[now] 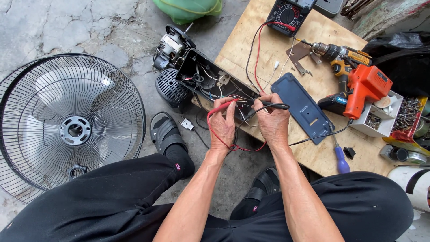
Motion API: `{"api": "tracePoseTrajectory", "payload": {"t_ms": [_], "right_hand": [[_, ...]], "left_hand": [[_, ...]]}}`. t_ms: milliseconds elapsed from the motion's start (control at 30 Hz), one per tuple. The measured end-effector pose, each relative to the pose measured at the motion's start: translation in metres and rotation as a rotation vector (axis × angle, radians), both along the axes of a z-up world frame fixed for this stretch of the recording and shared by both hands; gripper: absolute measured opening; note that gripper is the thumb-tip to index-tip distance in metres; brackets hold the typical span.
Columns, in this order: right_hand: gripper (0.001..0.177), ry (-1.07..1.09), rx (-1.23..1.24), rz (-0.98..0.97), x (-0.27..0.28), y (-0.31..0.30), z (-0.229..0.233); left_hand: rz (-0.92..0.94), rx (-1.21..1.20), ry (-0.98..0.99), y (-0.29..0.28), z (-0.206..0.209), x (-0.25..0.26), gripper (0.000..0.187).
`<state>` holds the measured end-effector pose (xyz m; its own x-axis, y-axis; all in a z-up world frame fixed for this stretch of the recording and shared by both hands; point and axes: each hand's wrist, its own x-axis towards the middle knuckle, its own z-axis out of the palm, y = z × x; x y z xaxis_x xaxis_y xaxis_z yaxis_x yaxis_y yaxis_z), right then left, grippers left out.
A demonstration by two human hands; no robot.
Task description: The person repairs a disassembled electric fan by using a heat gun on the internal wiring and components. They then use a multimeter to test the electrical connections within the fan's base.
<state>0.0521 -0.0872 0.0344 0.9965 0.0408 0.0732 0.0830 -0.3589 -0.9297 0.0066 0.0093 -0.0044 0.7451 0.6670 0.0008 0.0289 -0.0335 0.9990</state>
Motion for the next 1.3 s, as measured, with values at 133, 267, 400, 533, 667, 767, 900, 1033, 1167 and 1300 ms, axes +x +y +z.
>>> {"api": "tracePoseTrajectory", "payload": {"t_ms": [133,267,400,533,667,767,900,1033,1167,1300], "right_hand": [[0.010,-0.001,0.008,-0.007,0.000,0.001,0.002],[0.007,-0.042,-0.114,-0.007,0.001,0.004,0.015],[0.007,-0.006,-0.107,-0.021,0.001,0.003,0.006],[0.013,0.097,-0.182,-0.022,0.006,-0.002,0.006],[0.009,-0.026,-0.227,-0.001,0.005,-0.009,-0.007],[0.005,-0.041,-0.193,0.011,0.002,-0.009,-0.011],[0.006,-0.017,-0.128,0.013,0.005,-0.009,-0.016],[0.008,-0.020,-0.065,0.034,0.004,-0.008,-0.013],[0.007,-0.047,-0.067,0.054,0.003,-0.008,-0.011],[0.010,-0.035,-0.020,0.070,0.002,-0.007,-0.009]], "left_hand": [[-0.019,-0.003,0.013,0.004,0.010,-0.003,0.010],[-0.044,0.011,0.062,0.007,0.019,0.002,0.011],[-0.049,-0.010,0.087,0.006,0.008,0.004,0.011],[-0.057,-0.004,0.138,0.009,0.012,0.005,0.012],[-0.062,0.030,0.095,0.009,0.004,0.000,0.011],[-0.029,-0.033,0.037,0.004,-0.006,-0.005,0.011],[-0.007,-0.097,-0.010,0.003,-0.002,-0.013,0.012],[-0.020,-0.116,0.044,0.002,-0.008,-0.018,0.014],[-0.024,-0.152,0.084,0.000,-0.008,-0.021,0.015],[-0.018,-0.179,0.101,-0.001,-0.008,-0.022,0.015]]}}
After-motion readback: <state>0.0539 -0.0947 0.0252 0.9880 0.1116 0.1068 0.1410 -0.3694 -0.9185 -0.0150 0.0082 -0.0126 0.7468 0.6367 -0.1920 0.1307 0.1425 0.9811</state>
